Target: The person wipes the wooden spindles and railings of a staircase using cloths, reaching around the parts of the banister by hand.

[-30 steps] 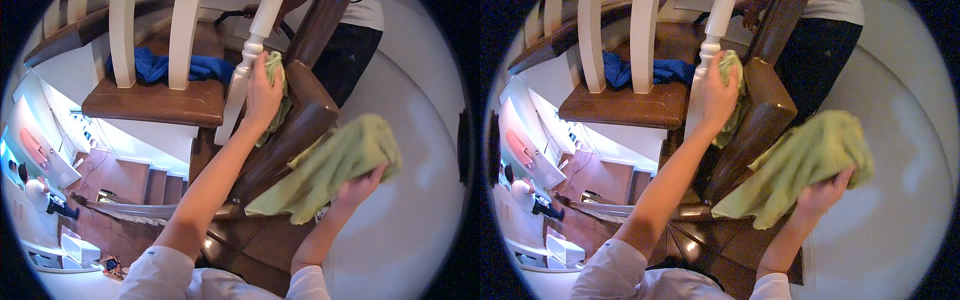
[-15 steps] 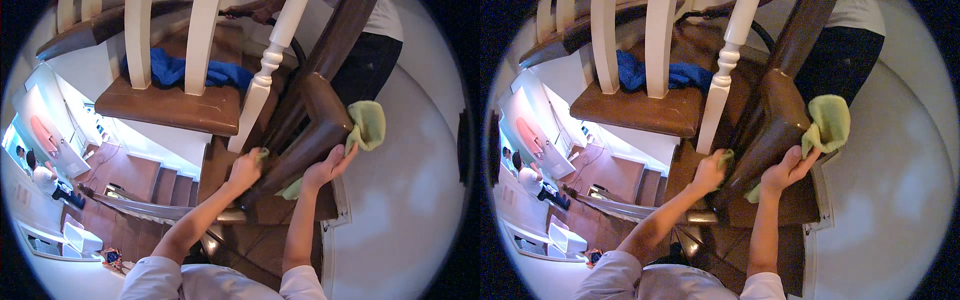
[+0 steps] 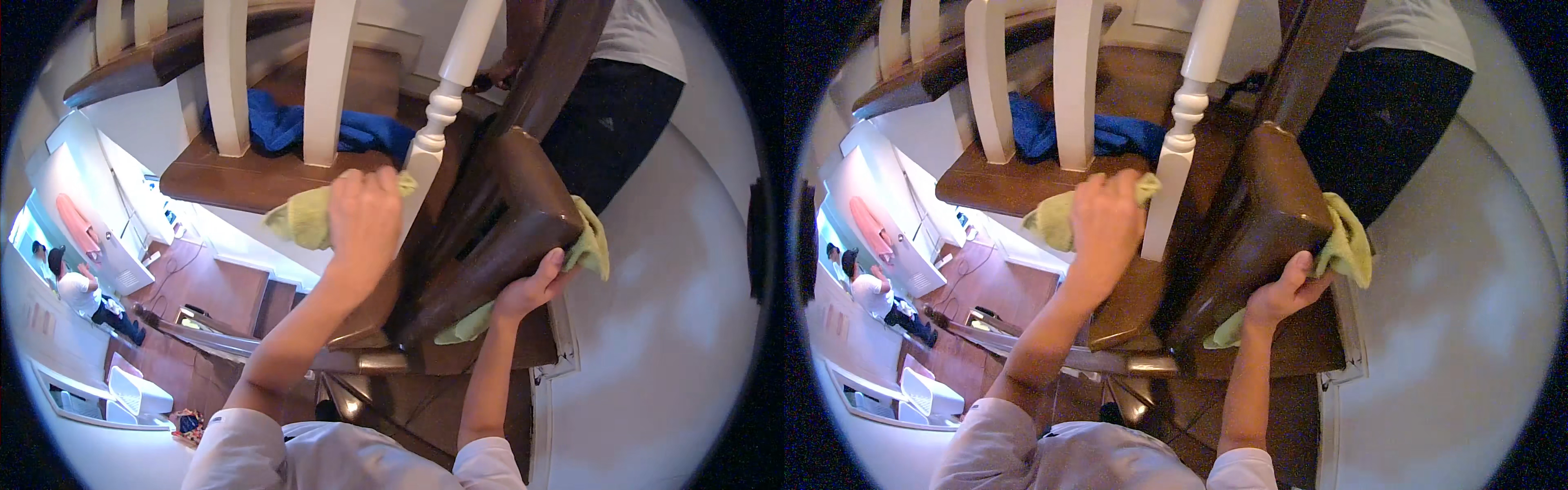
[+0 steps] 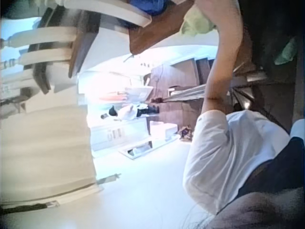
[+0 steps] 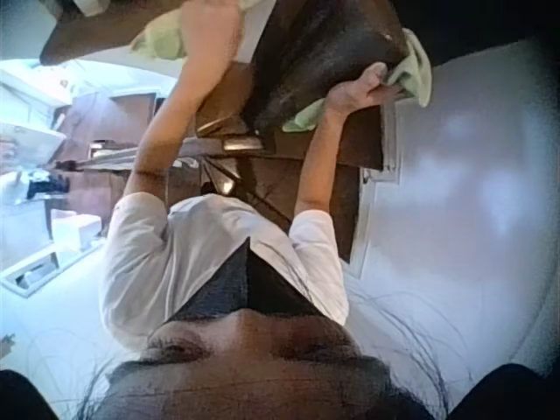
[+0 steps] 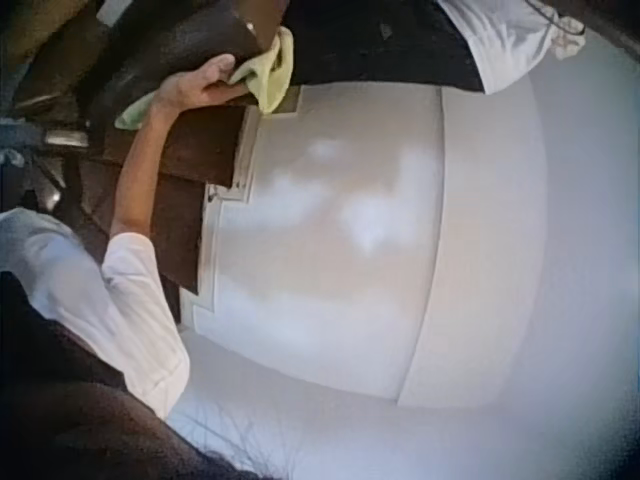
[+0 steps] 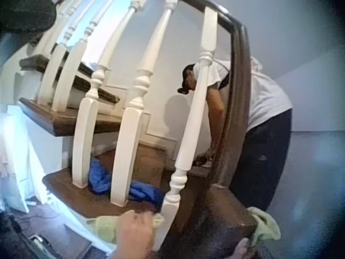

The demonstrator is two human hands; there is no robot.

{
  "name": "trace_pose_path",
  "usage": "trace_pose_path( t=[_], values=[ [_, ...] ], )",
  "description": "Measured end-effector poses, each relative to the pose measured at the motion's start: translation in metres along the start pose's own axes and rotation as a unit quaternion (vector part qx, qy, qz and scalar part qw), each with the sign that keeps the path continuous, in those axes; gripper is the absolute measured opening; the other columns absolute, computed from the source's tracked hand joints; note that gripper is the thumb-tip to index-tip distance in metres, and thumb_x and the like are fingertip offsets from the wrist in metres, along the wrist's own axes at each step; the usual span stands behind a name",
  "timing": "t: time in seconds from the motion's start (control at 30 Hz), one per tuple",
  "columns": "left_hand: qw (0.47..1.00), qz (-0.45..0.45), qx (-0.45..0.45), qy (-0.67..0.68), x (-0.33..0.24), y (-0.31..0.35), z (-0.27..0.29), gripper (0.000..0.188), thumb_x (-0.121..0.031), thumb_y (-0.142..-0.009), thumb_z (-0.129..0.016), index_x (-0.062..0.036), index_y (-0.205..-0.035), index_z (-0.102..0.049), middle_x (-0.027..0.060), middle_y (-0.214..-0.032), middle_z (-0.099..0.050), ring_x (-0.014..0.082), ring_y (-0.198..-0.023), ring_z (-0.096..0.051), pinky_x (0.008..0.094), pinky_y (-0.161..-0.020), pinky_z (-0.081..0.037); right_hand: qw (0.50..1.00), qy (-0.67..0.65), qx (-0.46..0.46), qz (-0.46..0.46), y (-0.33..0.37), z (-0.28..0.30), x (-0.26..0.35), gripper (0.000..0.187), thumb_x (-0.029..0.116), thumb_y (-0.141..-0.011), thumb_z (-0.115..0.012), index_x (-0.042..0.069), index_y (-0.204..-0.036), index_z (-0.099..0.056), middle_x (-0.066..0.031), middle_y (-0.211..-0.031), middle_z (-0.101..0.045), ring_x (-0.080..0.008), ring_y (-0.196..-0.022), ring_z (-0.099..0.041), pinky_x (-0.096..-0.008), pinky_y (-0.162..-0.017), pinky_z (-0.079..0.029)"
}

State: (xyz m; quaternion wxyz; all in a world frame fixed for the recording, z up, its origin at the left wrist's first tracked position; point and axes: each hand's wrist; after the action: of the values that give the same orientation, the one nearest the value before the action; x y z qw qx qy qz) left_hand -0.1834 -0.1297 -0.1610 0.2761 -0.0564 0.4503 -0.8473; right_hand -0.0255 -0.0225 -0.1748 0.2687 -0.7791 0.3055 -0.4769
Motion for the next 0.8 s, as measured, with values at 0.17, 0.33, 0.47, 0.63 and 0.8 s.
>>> trace_pose_path(
  t=[0.17,0.33,0.47,0.63,0.8],
  values=[
    [0.912,-0.148,0.160,0.347,0.003,0.062,0.022,0.037,-0.017,-0.067,-0.070,-0.0076,-0.101,-0.058,0.0150,-0.085,-0.063,0.0300,-0.075,-0.062,0.0400,-0.067,-0.050,0.998,-0.037,-0.037,-0.029,-0.001,0.007,-0.010,0.055,0.028,-0.090,-0.050,-0.003,-0.131,-0.032,-0.0139,-0.125,-0.044,-0.0198,-0.107,-0.047,-0.0315,-0.093,-0.037],
    [0.925,0.043,0.187,0.328,0.021,0.027,0.046,0.046,-0.025,-0.070,-0.067,-0.0019,-0.109,-0.056,0.0210,-0.089,-0.064,0.0341,-0.083,-0.063,0.0402,-0.076,-0.051,0.998,-0.028,-0.041,-0.049,0.000,0.017,-0.016,0.050,0.029,-0.091,-0.050,-0.003,-0.126,-0.036,-0.0119,-0.119,-0.048,-0.0172,-0.103,-0.048,-0.0309,-0.090,-0.040],
    [0.964,0.051,0.227,0.127,0.017,-0.082,0.045,0.054,-0.023,-0.075,-0.057,0.0049,-0.120,-0.048,0.0251,-0.104,-0.059,0.0384,-0.098,-0.057,0.0424,-0.088,-0.045,0.993,-0.019,-0.074,-0.087,0.003,0.005,-0.006,0.048,0.029,-0.091,-0.050,-0.003,-0.125,-0.036,-0.0111,-0.118,-0.048,-0.0162,-0.101,-0.048,-0.0299,-0.089,-0.040],
    [0.917,0.061,0.394,-0.012,0.019,-0.113,-0.020,0.033,-0.016,-0.072,-0.054,0.0041,-0.098,-0.062,0.0270,-0.100,-0.060,0.0382,-0.095,-0.059,0.0446,-0.085,-0.046,0.994,-0.060,-0.062,-0.068,0.005,0.007,-0.021,0.051,0.027,-0.091,-0.052,-0.002,-0.128,-0.033,-0.0103,-0.119,-0.048,-0.0152,-0.104,-0.047,-0.0288,-0.092,-0.037],
    [0.945,-0.087,0.315,-0.001,0.020,-0.057,0.026,0.024,-0.021,-0.074,-0.056,-0.0012,-0.084,-0.064,0.0237,-0.084,-0.063,0.0397,-0.080,-0.061,0.0459,-0.075,-0.049,0.998,-0.049,-0.035,-0.034,0.001,0.007,-0.014,0.055,0.030,-0.090,-0.052,-0.002,-0.130,-0.032,-0.0116,-0.124,-0.045,-0.0168,-0.108,-0.046,-0.0297,-0.094,-0.036]
  ],
)
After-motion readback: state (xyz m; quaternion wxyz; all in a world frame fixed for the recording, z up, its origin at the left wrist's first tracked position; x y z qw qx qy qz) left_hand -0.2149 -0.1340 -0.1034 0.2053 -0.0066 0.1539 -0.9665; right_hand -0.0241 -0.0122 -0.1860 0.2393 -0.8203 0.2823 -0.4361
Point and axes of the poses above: each hand's wrist, its own y-axis away from the middle knuckle, its own z-axis out of the back of the hand, x = y × z
